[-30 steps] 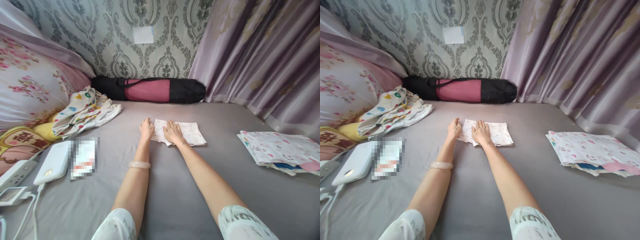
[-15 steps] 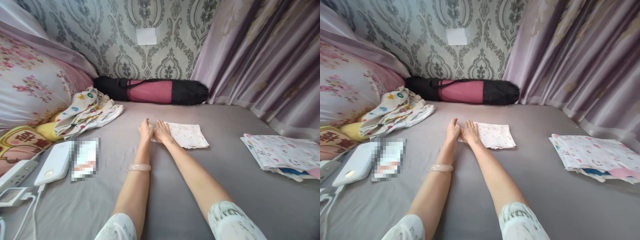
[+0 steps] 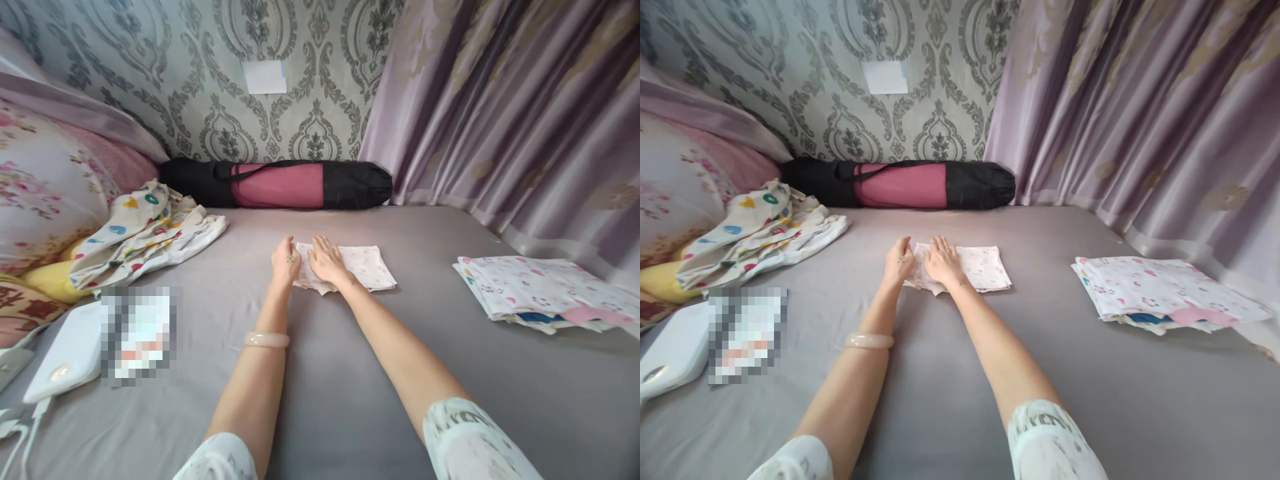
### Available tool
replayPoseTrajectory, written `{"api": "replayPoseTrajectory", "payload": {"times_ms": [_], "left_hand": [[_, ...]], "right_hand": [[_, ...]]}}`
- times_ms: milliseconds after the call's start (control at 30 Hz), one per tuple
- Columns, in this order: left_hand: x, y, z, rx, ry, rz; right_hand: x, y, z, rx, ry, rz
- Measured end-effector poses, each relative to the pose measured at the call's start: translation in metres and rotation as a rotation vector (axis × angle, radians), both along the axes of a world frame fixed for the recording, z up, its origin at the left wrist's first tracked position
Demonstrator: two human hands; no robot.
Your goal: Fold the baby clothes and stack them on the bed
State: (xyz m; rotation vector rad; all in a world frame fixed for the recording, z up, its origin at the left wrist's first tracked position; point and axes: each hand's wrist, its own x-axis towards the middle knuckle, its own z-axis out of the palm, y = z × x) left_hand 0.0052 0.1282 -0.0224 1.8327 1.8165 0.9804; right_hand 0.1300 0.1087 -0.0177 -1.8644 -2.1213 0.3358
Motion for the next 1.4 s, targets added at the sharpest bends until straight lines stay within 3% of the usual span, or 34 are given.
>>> {"api": "replayPoseTrajectory", "payload": {"times_ms": [167, 300, 533, 767, 867, 1100, 1300, 1400], "left_hand": [[0.025, -0.01, -0.008, 0.073, 0.264, -0.288], [0.038, -0.019, -0.017, 0.064, 0.499, -0.368], [0.04, -0.022, -0.02, -0.02, 0.623, -0.358], [0.042, -0.025, -0.014, 0.085, 0.602, -0.306], [0.043, -0.025, -0.013, 0.093, 0.621, -0.298], [0.041, -0.021, -0.021, -0.062, 0.675, -0.335], [0.04, -0.02, -0.017, -0.035, 0.655, -0.342], [0.038, -0.022, -0.013, 0.047, 0.643, -0.289]], "right_hand": [[0.045, -0.021, -0.001, -0.038, -0.136, 0.036], [0.06, -0.026, -0.007, -0.074, -0.175, 0.067], [0.061, -0.022, -0.016, -0.083, -0.138, 0.063], [0.087, -0.023, -0.004, -0.093, 0.023, 0.055], [0.099, -0.028, -0.001, -0.041, -0.065, -0.027], [0.099, -0.03, -0.013, -0.089, -0.15, -0.018], [0.102, -0.029, -0.009, -0.1, -0.142, -0.015], [0.11, -0.031, -0.006, -0.053, -0.176, -0.107]]}}
